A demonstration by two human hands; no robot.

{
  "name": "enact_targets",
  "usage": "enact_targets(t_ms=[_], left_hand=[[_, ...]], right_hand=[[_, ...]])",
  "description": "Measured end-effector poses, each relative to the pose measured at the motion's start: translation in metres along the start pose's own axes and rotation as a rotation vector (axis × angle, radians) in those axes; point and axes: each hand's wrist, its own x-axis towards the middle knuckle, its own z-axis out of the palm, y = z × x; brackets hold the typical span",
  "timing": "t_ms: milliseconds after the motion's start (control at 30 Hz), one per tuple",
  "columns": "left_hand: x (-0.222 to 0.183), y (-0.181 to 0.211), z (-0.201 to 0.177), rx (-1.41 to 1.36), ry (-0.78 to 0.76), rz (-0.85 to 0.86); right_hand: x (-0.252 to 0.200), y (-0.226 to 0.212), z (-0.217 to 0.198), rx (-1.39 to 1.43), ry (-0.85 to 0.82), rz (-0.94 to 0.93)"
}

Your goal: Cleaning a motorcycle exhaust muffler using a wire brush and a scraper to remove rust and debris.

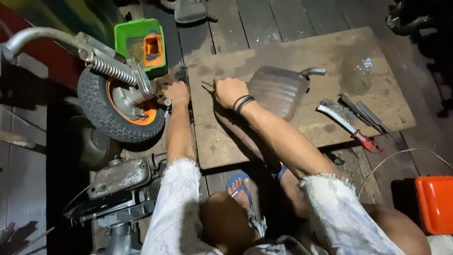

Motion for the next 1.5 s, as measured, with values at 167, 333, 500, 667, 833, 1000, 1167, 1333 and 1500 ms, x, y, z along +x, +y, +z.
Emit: enact_targets(t_ms=[167,333,500,667,833,1000,1167,1333,1500], left_hand=[[0.016,-0.003,0.001,-0.824,0.199,-0.367],[0.050,-0.011,0.036,-1.400,0.437,-0.547],[-0.038,-0.012,-0.014,-2.053,0.260,-0.602],[-0.065,-0.018,-0.011,-2.402,0.092,-0.453],[-0.073,-0.016,0.001,-2.426,0.097,-0.302],[-0.077,-0.014,-0.001,-2.512,-0.012,-0.196],[-0.081,-0.016,-0.014,-2.481,0.036,-0.305],[-0.057,-0.006,-0.004,-2.344,0.166,-0.503],[-0.075,0.003,-0.027,-2.337,0.223,-0.540]], right_hand=[[0.022,0.005,0.030,0.132,0.030,0.082],[0.027,-0.023,0.038,0.516,0.161,0.067],[0.057,-0.047,0.086,1.545,0.097,0.156],[0.015,-0.084,0.052,1.701,-0.033,0.282],[0.014,-0.084,0.053,1.706,-0.096,0.292],[0.000,-0.084,0.036,1.734,-0.189,0.322],[0.002,-0.072,0.059,1.283,-0.047,0.091],[0.016,-0.053,0.085,0.909,0.110,0.070],[0.008,-0.049,0.084,0.897,0.124,0.063]])
